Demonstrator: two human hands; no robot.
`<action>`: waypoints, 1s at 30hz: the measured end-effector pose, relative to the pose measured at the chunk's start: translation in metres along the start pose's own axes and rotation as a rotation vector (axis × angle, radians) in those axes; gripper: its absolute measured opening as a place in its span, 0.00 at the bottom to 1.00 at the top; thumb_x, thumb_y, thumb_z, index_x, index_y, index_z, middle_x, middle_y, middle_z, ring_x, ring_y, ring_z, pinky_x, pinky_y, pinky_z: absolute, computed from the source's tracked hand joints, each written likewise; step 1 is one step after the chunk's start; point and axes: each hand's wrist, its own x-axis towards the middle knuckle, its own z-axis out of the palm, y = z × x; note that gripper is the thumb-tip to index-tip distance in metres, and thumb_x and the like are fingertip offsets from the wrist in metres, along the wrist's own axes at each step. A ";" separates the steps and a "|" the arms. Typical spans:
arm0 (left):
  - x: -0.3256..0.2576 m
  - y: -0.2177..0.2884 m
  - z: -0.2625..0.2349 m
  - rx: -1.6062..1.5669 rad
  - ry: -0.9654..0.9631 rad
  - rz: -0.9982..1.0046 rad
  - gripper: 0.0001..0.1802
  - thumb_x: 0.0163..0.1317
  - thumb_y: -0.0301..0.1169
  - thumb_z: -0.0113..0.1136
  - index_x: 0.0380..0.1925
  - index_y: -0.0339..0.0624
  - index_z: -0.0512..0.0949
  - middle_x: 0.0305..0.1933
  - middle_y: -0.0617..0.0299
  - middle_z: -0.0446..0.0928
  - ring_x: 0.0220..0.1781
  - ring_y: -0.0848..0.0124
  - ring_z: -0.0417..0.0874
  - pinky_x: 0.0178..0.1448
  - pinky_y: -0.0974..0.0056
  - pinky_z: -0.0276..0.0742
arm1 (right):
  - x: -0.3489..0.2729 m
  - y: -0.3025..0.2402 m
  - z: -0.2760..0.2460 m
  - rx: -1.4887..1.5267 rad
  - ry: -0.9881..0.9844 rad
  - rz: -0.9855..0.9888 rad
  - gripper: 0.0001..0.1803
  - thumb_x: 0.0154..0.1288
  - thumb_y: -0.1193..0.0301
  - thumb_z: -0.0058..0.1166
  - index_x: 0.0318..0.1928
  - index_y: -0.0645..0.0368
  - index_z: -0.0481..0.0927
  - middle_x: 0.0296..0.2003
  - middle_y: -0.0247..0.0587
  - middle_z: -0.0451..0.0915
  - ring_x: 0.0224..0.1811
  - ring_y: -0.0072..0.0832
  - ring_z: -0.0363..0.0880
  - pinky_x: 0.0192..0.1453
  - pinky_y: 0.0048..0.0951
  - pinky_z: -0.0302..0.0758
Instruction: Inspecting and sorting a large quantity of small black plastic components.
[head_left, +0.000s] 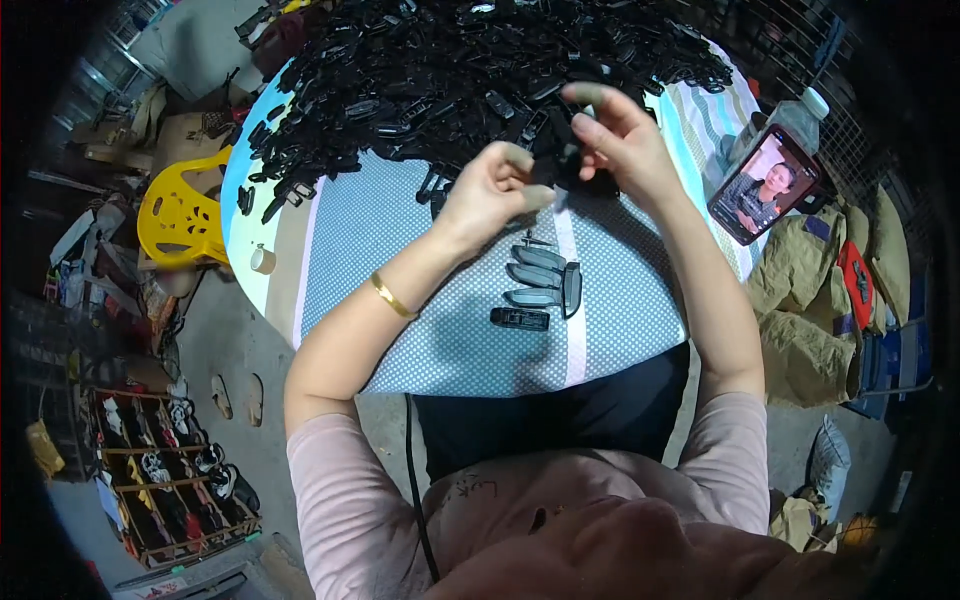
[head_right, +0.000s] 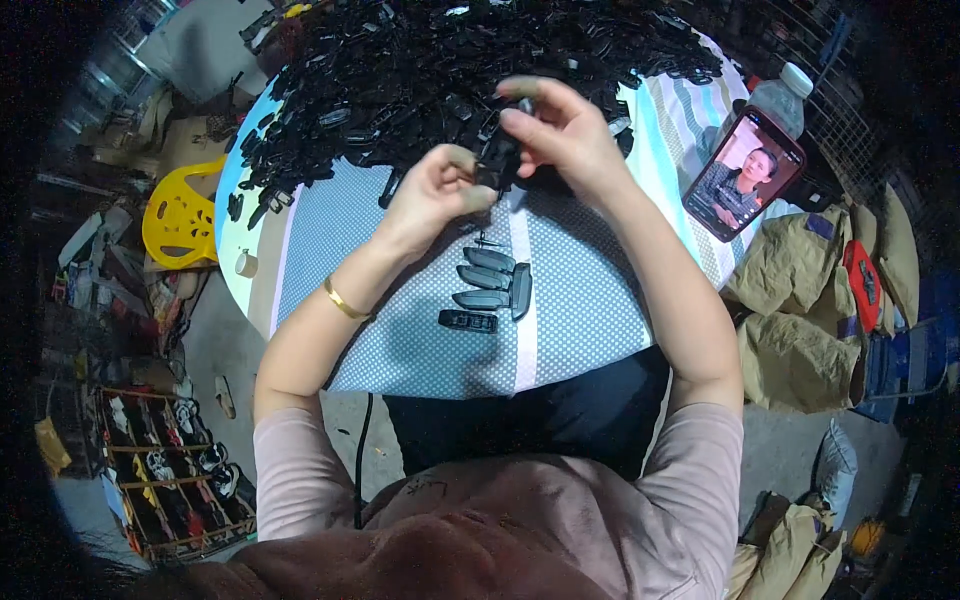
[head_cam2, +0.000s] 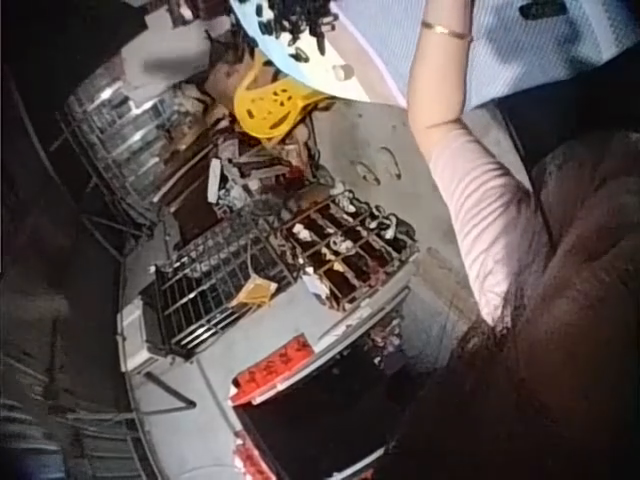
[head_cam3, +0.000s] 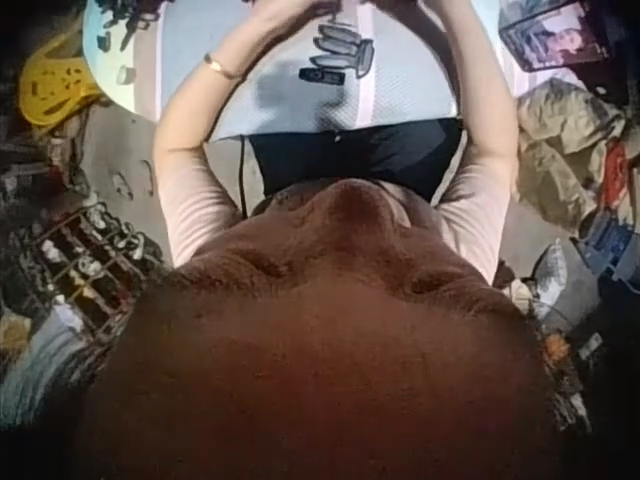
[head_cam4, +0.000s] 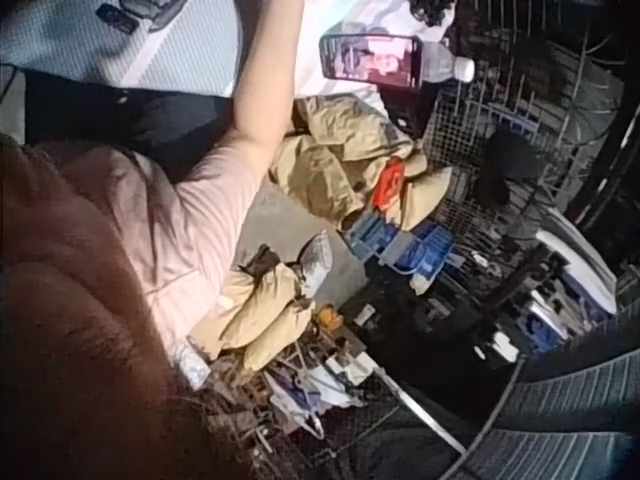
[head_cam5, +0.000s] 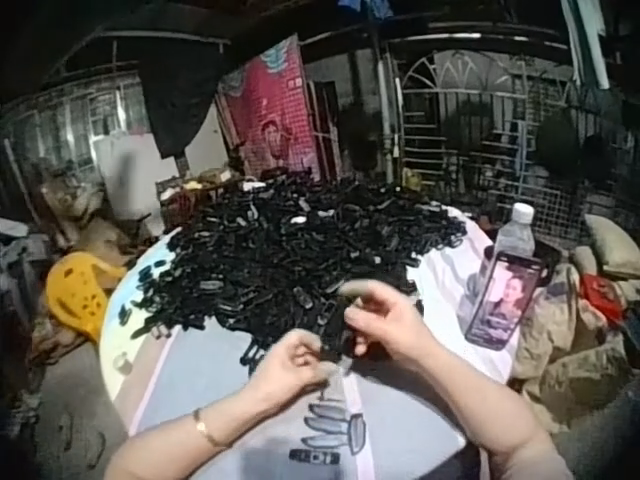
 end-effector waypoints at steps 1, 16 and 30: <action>-0.001 0.001 -0.002 -0.102 0.026 0.004 0.17 0.48 0.19 0.62 0.39 0.32 0.70 0.32 0.60 0.75 0.32 0.76 0.78 0.37 0.72 0.76 | -0.003 0.003 0.008 0.043 0.024 0.040 0.15 0.59 0.71 0.55 0.46 0.62 0.72 0.27 0.29 0.72 0.21 0.14 0.70 0.24 0.16 0.73; -0.005 0.013 -0.007 -0.248 0.109 -0.028 0.18 0.54 0.21 0.58 0.47 0.35 0.74 0.37 0.62 0.77 0.36 0.76 0.78 0.41 0.72 0.77 | -0.011 0.013 0.017 -0.163 -0.005 0.086 0.13 0.62 0.65 0.53 0.40 0.62 0.78 0.26 0.31 0.78 0.26 0.16 0.77 0.26 0.14 0.72; -0.007 0.008 0.000 -0.387 0.100 -0.004 0.18 0.57 0.24 0.56 0.49 0.34 0.72 0.44 0.59 0.76 0.42 0.74 0.78 0.48 0.72 0.75 | -0.012 0.033 0.029 -0.792 0.146 -0.591 0.07 0.59 0.74 0.53 0.35 0.67 0.75 0.31 0.37 0.74 0.22 0.18 0.74 0.26 0.17 0.72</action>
